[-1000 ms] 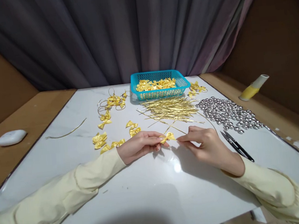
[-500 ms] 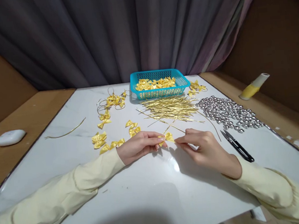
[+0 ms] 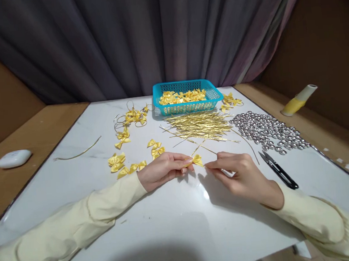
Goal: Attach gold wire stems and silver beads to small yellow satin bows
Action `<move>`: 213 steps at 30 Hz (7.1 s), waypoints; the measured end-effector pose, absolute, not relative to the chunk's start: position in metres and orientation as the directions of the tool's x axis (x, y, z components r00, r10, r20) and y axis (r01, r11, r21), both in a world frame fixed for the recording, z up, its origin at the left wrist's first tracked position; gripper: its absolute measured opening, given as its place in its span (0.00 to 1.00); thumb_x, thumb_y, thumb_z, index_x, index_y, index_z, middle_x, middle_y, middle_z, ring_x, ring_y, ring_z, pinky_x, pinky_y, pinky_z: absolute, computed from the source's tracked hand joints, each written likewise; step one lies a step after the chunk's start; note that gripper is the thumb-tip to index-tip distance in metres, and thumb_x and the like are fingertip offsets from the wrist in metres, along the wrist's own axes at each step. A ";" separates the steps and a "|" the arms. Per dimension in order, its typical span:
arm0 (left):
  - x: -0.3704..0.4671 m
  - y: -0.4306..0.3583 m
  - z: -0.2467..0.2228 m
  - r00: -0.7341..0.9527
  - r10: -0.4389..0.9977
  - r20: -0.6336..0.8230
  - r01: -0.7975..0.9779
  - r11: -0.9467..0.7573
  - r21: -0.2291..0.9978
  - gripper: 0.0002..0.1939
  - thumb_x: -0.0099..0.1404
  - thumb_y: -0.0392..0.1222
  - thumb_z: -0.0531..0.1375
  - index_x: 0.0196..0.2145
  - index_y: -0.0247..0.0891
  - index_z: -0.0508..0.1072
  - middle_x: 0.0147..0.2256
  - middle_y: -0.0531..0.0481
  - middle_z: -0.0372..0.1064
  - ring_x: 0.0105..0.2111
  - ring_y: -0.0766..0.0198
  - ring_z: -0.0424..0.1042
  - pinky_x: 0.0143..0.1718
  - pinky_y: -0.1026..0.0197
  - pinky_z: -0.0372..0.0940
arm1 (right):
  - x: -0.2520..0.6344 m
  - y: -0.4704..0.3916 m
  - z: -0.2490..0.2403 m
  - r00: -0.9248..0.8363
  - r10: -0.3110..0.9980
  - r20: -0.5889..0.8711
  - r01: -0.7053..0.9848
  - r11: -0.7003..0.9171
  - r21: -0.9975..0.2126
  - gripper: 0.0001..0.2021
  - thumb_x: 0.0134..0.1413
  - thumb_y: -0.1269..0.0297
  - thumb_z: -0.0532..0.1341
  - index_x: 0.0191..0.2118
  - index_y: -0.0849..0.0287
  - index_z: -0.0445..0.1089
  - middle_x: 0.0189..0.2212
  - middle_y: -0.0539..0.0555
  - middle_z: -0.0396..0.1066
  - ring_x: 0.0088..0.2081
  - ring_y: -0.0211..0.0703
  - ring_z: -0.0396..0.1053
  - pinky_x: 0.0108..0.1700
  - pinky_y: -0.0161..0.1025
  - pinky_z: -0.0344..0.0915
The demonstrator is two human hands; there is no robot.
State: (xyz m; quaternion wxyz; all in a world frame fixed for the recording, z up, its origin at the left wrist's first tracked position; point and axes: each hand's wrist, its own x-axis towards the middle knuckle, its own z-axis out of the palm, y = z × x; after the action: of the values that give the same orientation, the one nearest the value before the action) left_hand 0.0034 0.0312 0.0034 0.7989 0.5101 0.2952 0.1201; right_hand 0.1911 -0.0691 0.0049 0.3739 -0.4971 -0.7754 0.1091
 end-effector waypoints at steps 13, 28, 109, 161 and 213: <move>0.005 0.029 0.005 0.774 0.528 -0.349 0.141 0.393 0.909 0.09 0.56 0.40 0.62 0.28 0.30 0.75 0.28 0.48 0.69 0.24 0.72 0.56 0.29 0.66 0.55 | 0.189 -0.070 0.003 -0.218 0.848 0.484 0.677 0.488 -0.550 0.11 0.46 0.79 0.54 0.28 0.66 0.74 0.16 0.50 0.61 0.19 0.33 0.57 0.22 0.32 0.52; 0.004 0.031 0.001 0.786 0.518 -0.336 0.128 0.395 0.910 0.10 0.57 0.41 0.61 0.30 0.29 0.75 0.31 0.45 0.70 0.25 0.71 0.58 0.28 0.67 0.56 | 0.187 -0.071 0.003 -0.212 0.847 0.488 0.700 0.480 -0.529 0.11 0.49 0.76 0.53 0.26 0.64 0.73 0.16 0.50 0.60 0.19 0.33 0.56 0.22 0.32 0.53; 0.011 0.026 -0.002 0.683 0.616 -0.391 0.016 0.523 0.852 0.08 0.49 0.36 0.66 0.27 0.27 0.76 0.25 0.48 0.66 0.22 0.74 0.56 0.24 0.66 0.50 | 0.186 -0.050 -0.007 -0.209 0.888 0.409 0.661 0.437 -0.611 0.10 0.45 0.79 0.50 0.25 0.65 0.68 0.18 0.50 0.65 0.20 0.33 0.58 0.25 0.31 0.54; 0.014 0.009 -0.001 0.553 0.806 -0.213 -0.146 0.346 0.927 0.10 0.53 0.41 0.63 0.21 0.31 0.73 0.23 0.52 0.62 0.27 0.69 0.58 0.31 0.66 0.54 | 0.180 -0.047 -0.003 -0.055 0.979 0.195 0.384 0.202 -0.901 0.10 0.54 0.67 0.54 0.24 0.61 0.65 0.16 0.46 0.60 0.20 0.33 0.56 0.24 0.31 0.54; 0.015 0.003 0.000 0.486 0.873 0.044 0.056 -0.082 0.995 0.12 0.56 0.42 0.61 0.39 0.36 0.75 0.35 0.47 0.73 0.36 0.62 0.69 0.40 0.62 0.63 | 0.184 -0.051 -0.003 -0.052 0.916 0.397 0.495 0.369 -0.787 0.05 0.55 0.67 0.56 0.31 0.61 0.66 0.23 0.51 0.71 0.24 0.35 0.66 0.27 0.32 0.61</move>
State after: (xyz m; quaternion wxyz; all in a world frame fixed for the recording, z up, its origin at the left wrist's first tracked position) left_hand 0.0152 0.0034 -0.0004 0.5735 0.6436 0.3609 0.3559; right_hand 0.1842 -0.0511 -0.0030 0.4596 -0.5128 -0.6880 0.2291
